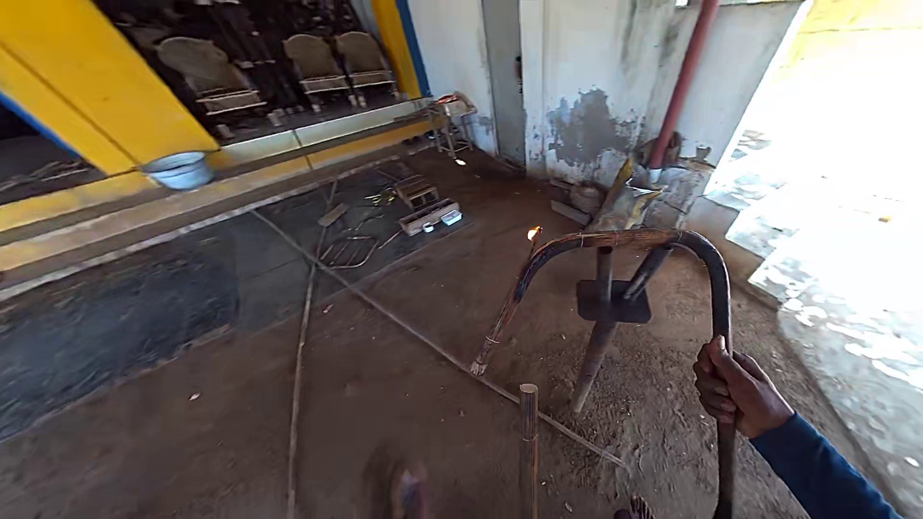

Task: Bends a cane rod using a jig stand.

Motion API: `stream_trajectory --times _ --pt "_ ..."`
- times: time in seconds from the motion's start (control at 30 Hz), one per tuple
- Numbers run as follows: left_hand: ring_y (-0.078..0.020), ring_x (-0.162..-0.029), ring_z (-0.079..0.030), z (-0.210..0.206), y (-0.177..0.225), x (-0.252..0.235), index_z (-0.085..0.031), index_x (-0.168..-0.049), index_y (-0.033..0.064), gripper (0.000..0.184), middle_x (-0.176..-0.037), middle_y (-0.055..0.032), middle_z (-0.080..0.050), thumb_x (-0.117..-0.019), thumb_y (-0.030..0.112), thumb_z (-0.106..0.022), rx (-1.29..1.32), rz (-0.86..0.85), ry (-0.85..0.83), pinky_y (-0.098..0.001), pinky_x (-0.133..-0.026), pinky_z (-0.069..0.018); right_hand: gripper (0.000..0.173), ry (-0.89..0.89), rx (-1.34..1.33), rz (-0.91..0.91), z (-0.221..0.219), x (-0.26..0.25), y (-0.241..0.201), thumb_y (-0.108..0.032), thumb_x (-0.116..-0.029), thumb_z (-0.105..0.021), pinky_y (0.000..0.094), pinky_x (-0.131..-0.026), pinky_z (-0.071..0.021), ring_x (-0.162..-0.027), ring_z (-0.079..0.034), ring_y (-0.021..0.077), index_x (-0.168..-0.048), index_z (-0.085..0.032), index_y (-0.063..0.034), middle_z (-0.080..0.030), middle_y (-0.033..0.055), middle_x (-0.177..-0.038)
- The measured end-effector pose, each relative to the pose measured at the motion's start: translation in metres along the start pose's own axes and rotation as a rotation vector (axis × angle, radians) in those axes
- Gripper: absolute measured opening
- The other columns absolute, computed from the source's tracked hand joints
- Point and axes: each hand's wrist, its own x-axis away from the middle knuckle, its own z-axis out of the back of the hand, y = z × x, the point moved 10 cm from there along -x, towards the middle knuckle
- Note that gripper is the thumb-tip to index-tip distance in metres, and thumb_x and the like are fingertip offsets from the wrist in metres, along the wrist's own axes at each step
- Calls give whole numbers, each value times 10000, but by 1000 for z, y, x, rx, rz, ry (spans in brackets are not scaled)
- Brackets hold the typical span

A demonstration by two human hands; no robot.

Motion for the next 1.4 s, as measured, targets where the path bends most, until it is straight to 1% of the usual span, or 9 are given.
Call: stream_trajectory --times 0.1,0.2,0.33,0.47,0.73,1.1,1.2,1.3,1.4 --pt "-243 -1219 -659 -134 45 -53 -628 -1326 -40 650 -1325 -131 -677 -1052 534 -498 240 -51 -287 -446 -1018 -574 511 22 23 -74 43 -6 -25 -588 -1051 -408 225 -327 -400 -351 -360 50 -827 -539 -147 -377 -41 -541" --pt "-232 -816 -760 -232 66 -66 -674 -1210 -56 435 -950 -78 -761 -1045 340 -599 384 -44 -355 -398 -748 -673 514 55 32 -84 98 -17 -54 -593 -1054 -399 221 -343 -413 -366 -391 49 -933 -582 -129 -394 -39 -551" --pt "-209 -672 -730 -319 58 -61 -622 -1135 -54 255 -842 -74 -730 -1016 170 -615 406 130 -311 -355 -608 -659 627 8 -1 -28 169 -57 -83 -671 -1028 -373 318 -407 -540 -436 -527 109 -1157 -656 -126 -532 5 -642" --pt "-213 -622 -721 -373 46 -40 -648 -1050 -51 230 -778 -87 -726 -995 172 -652 298 256 -296 -353 -549 -647 561 206 130 -226 234 -95 -64 -617 -1050 -377 271 -307 -419 -346 -398 72 -1064 -647 -126 -424 -22 -545" --pt "-211 -653 -732 -408 -10 -13 -691 -1020 -25 245 -795 -90 -739 -993 217 -665 80 350 -387 -337 -536 -639 564 307 121 -476 279 -96 8 -644 -1030 -413 255 -297 -374 -343 -346 71 -1035 -652 -133 -401 -18 -547" --pt "-98 -602 -706 -415 -40 -37 -736 -928 125 314 -733 46 -727 -950 436 -692 -142 163 -786 -302 -534 -628 557 578 89 -412 220 -11 53 -638 -1031 -408 263 -305 -380 -351 -347 81 -954 -604 -121 -395 -14 -550" --pt "-239 -671 -751 -427 -64 -41 -729 -985 -6 320 -800 -117 -756 -1028 291 -619 110 426 -991 -375 -604 -657 455 662 35 -306 161 22 81 -558 -1056 -462 279 -324 -402 -364 -368 91 -937 -537 -125 -401 -12 -559" --pt "-285 -760 -737 -422 -90 -49 -655 -1090 -67 572 -895 -189 -732 -1133 372 -291 302 779 -1062 -415 -695 -638 318 714 -88 -131 91 44 117 -442 -1037 -565 281 -341 -420 -376 -405 93 -977 -520 -133 -410 -25 -558" --pt "-185 -758 -742 -396 -81 -112 -672 -1052 10 578 -856 -74 -747 -1122 447 -300 268 445 -871 -353 -706 -644 327 774 -139 1 37 60 142 -431 -1011 -590 309 -353 -454 -390 -450 117 -999 -540 -107 -446 -12 -570"
